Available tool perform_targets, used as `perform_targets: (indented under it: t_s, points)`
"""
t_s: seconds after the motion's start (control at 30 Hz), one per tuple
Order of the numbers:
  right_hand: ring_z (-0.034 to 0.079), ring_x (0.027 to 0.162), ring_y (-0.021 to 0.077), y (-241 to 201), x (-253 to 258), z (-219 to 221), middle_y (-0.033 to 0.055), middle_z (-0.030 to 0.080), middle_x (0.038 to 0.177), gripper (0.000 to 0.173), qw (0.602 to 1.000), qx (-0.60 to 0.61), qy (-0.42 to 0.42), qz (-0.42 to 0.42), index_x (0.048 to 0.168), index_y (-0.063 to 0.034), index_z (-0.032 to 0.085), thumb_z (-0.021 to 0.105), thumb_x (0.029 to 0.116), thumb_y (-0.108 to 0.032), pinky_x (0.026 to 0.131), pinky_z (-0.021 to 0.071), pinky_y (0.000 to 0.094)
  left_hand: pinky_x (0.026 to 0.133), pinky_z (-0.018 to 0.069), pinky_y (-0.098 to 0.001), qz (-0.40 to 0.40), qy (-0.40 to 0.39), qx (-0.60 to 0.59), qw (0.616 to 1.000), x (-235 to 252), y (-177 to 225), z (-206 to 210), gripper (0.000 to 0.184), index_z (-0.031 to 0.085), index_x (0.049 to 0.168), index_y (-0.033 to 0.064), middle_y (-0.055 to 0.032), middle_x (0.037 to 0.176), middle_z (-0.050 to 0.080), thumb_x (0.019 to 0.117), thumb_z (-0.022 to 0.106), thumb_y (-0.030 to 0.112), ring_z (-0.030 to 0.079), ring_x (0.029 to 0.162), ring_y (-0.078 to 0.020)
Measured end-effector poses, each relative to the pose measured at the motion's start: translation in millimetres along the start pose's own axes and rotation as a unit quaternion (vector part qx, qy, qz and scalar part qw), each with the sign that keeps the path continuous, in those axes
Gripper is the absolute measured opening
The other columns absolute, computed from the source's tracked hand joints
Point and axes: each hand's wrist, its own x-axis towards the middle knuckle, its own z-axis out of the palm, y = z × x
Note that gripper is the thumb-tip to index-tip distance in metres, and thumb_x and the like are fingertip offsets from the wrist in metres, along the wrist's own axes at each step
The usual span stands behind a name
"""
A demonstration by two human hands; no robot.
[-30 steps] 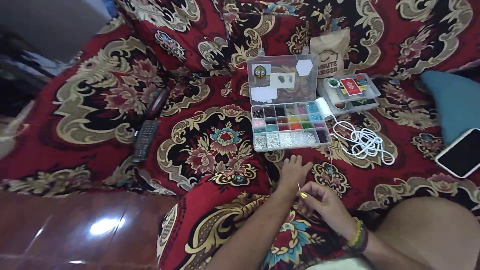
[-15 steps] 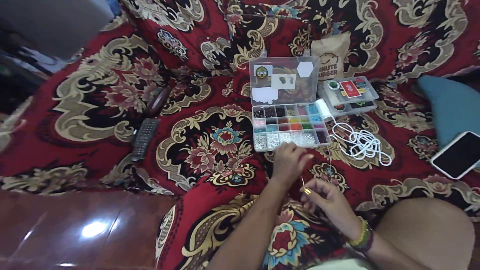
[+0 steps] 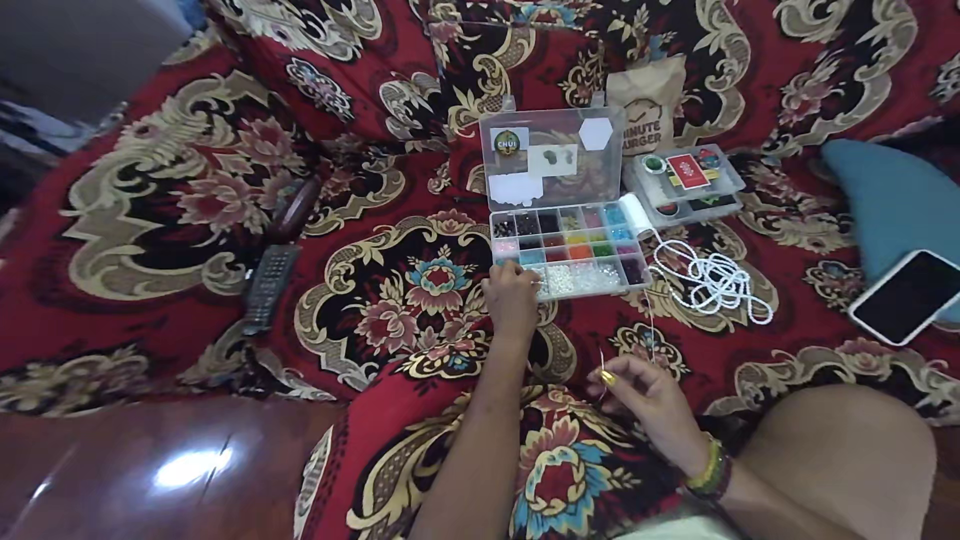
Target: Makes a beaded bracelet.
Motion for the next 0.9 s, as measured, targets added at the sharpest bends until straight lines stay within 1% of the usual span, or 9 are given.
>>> perform_targets:
  t_s: [0.3,0.5,0.6,0.67,0.7,0.73,0.77,0.83,0.9]
  points:
    - [0.073,0.071,0.0092,0,0,-1,0.0014,0.075,0.084,0.012,1.0,0.006,-0.009,0.015,0.102,-0.0011,0.069,0.058,0.0975,-0.006,0.065,0.0623,0.024,0.098,0.0401,-0.0594,-0.026,-0.021,0.023,0.999,5,1,3,0.015,0.079,0.106,0.0103,-0.0217,0.119,0.066,0.0933,0.073,0.015,0.057,0.119,-0.0421]
    - [0.071,0.069,0.0068,1,-2,-1,-0.0007,0.074,0.082,0.012,1.0,0.004,-0.002,0.004,0.101,-0.0009,0.068,0.058,0.0973,-0.005,0.064,0.061,0.0223,0.096,0.0415,-0.06,-0.007,-0.006,0.023,1.0,5,1,4,0.015,0.077,0.107,0.0069,-0.0231,0.118,0.066,0.0946,0.071,0.014,0.058,0.116,-0.0431]
    - [0.07,0.068,0.0054,-3,-3,0,-0.0022,0.072,0.08,0.012,1.0,0.0,0.004,0.005,0.101,-0.0013,0.068,0.057,0.0973,-0.005,0.064,0.0603,0.0211,0.091,0.0456,-0.0618,0.051,0.069,-0.052,0.995,-3,1,4,0.015,0.076,0.103,0.0006,-0.0255,0.111,0.068,0.0934,0.07,0.011,0.062,0.108,-0.046]
    - [0.069,0.066,0.0049,-5,-3,0,-0.0027,0.072,0.079,0.013,1.0,0.005,0.008,0.003,0.101,-0.0013,0.068,0.057,0.0971,-0.005,0.063,0.06,0.021,0.092,0.0533,-0.0518,0.033,0.073,-0.172,0.982,-17,6,-1,0.017,0.073,0.103,-0.0034,-0.0193,0.105,0.072,0.0943,0.068,0.01,0.069,0.102,-0.0343]
    - [0.068,0.066,0.0045,-6,-2,1,-0.0029,0.072,0.078,0.013,1.0,0.009,0.011,0.001,0.102,-0.0008,0.068,0.057,0.0971,-0.004,0.063,0.0598,0.0211,0.089,0.0556,-0.042,-0.013,0.044,-0.265,0.963,-27,11,-4,0.017,0.071,0.103,-0.0043,-0.0145,0.1,0.073,0.0949,0.067,0.01,0.071,0.096,-0.0242]
    - [0.068,0.065,0.0042,-7,-2,2,-0.0029,0.071,0.078,0.014,1.0,0.007,0.011,0.0,0.103,0.0002,0.068,0.056,0.0975,-0.004,0.063,0.0593,0.0211,0.084,0.0561,-0.0328,-0.074,-0.007,-0.381,0.922,-39,16,-5,0.015,0.067,0.104,-0.0043,-0.0097,0.096,0.072,0.0964,0.065,0.008,0.069,0.089,-0.0154]
    - [0.067,0.065,0.0039,-6,-2,2,-0.0029,0.071,0.078,0.014,1.0,0.006,0.013,0.0,0.104,0.0008,0.068,0.056,0.0976,-0.004,0.063,0.0591,0.0209,0.08,0.0556,-0.0272,-0.14,-0.064,-0.49,0.858,-52,22,-6,0.012,0.063,0.106,-0.0037,-0.0066,0.094,0.071,0.099,0.061,0.006,0.067,0.083,-0.0105]
    - [0.067,0.064,0.0032,-3,-2,2,-0.0032,0.07,0.077,0.016,1.0,0.008,0.017,-0.01,0.104,0.0011,0.069,0.055,0.0972,-0.004,0.062,0.0587,0.0203,0.072,0.0558,-0.0223,-0.236,-0.159,-0.627,0.725,-71,28,-2,0.013,0.06,0.114,-0.0005,-0.0027,0.091,0.07,0.1031,0.055,0.005,0.067,0.075,-0.0067]
    - [0.066,0.062,0.0024,1,0,1,-0.0042,0.07,0.075,0.016,1.0,0.012,0.02,-0.02,0.103,0.0007,0.07,0.055,0.0974,-0.004,0.06,0.0578,0.0192,0.075,0.0573,-0.0222,-0.26,-0.229,-0.68,0.646,-73,25,3,0.017,0.06,0.119,0.0032,0.0003,0.09,0.07,0.1049,0.05,0.004,0.068,0.076,-0.0062]
